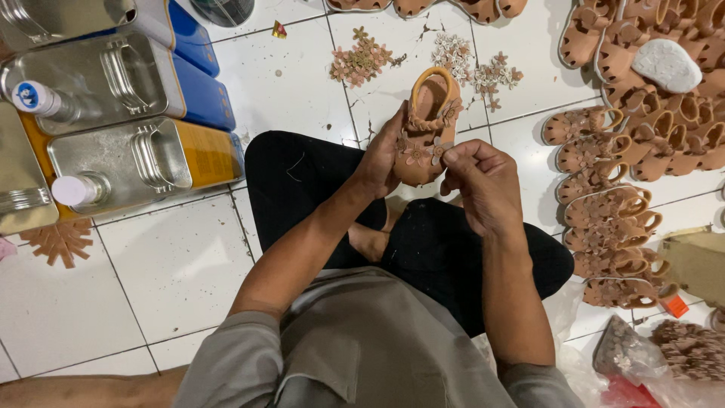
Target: The person sits on the floor of a sandal workshop and applies glue with a squeeze bottle to the upper of a children's sandal, then presses small flower-shaped pieces onto the glued spots. They set the finished sandal aside, pick up another sandal from the floor, and repeat the gluing and pressing.
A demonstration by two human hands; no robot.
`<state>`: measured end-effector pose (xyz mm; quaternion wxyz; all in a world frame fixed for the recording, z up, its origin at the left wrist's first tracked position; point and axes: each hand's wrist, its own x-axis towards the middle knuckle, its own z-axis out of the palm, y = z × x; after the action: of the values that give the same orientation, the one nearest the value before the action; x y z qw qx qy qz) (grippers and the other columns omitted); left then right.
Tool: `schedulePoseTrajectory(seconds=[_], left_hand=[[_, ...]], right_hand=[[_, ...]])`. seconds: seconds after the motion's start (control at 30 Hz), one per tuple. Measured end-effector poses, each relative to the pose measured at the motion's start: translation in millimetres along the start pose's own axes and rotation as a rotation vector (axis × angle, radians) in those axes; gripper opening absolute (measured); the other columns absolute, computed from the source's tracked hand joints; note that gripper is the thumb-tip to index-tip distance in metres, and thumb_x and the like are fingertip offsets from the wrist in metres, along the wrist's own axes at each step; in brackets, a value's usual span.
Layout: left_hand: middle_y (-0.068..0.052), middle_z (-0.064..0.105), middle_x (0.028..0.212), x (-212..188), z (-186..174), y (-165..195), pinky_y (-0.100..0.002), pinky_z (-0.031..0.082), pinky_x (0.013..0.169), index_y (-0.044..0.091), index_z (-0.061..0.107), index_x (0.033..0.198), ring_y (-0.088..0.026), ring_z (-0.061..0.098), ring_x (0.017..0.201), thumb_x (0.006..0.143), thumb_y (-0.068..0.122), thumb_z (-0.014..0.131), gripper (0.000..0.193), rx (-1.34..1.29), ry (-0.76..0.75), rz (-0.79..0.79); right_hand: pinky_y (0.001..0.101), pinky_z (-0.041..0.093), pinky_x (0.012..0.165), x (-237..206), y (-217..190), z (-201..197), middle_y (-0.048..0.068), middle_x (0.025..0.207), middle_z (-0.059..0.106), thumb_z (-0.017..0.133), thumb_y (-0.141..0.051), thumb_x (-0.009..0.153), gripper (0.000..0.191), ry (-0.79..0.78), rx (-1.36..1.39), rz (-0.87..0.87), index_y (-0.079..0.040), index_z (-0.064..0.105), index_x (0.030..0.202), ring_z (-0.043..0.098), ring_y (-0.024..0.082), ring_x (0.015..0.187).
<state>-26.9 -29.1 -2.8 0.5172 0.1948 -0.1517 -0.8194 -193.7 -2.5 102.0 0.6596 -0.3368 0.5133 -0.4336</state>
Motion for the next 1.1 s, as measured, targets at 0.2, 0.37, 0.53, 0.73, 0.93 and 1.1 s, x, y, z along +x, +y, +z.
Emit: schedulePoseTrajectory(seconds=[0.2,0.37,0.53,0.73,0.93,1.1], left_hand=[[-0.015,0.063,0.13,0,-4,-3,-0.04,0.062,0.095,0.0,0.045,0.147,-0.022,0.069,0.113,0.114,0.045,0.034,0.057,-0.021,-0.032,0.016],[-0.016,0.062,0.132,3,-8,-5,-0.041,0.062,0.097,0.002,0.043,0.149,-0.024,0.069,0.113,0.114,0.043,0.035,0.054,-0.062,-0.025,0.008],[-0.018,0.062,0.133,4,-6,-5,-0.042,0.062,0.096,-0.001,0.043,0.149,-0.026,0.068,0.113,0.115,0.044,0.035,0.057,-0.058,0.01,-0.029],[-0.013,0.063,0.131,2,2,-4,-0.041,0.062,0.095,0.003,0.044,0.147,-0.023,0.069,0.113,0.112,0.045,0.035,0.056,-0.013,0.011,-0.029],[-0.014,0.064,0.128,-1,4,-2,-0.039,0.062,0.093,0.001,0.047,0.146,-0.022,0.07,0.111,0.114,0.048,0.036,0.057,0.008,-0.001,-0.025],[-0.013,0.064,0.128,-1,6,-1,-0.038,0.062,0.093,0.002,0.047,0.146,-0.021,0.069,0.11,0.113,0.049,0.037,0.058,0.01,-0.001,-0.036]], right_hand=[[0.0285,0.055,0.057,1,3,-1,0.007,0.079,0.069,0.074,-0.006,0.096,0.008,0.001,-0.034,-0.005,0.0,0.069,0.093,0.063,0.013,0.062],[0.0315,0.056,0.065,1,-1,-15,0.009,0.086,0.071,0.073,-0.005,0.099,0.008,-0.07,0.192,-0.085,-0.001,0.068,0.094,0.063,0.015,0.066],[0.0313,0.054,0.064,-1,-2,-22,0.007,0.083,0.067,0.073,-0.006,0.1,0.008,-0.091,0.204,-0.042,-0.001,0.069,0.096,0.061,0.015,0.068],[0.03,0.054,0.058,-1,3,-14,0.006,0.079,0.067,0.073,-0.009,0.098,0.01,-0.071,0.045,-0.009,0.0,0.07,0.093,0.061,0.013,0.063],[0.0283,0.056,0.055,0,-1,-10,0.006,0.075,0.069,0.074,-0.005,0.096,0.008,-0.044,-0.06,-0.03,0.002,0.071,0.093,0.062,0.011,0.06],[0.0286,0.058,0.055,1,-1,-7,0.006,0.074,0.068,0.073,-0.005,0.096,0.008,-0.038,-0.081,-0.045,0.002,0.07,0.093,0.062,0.011,0.059]])
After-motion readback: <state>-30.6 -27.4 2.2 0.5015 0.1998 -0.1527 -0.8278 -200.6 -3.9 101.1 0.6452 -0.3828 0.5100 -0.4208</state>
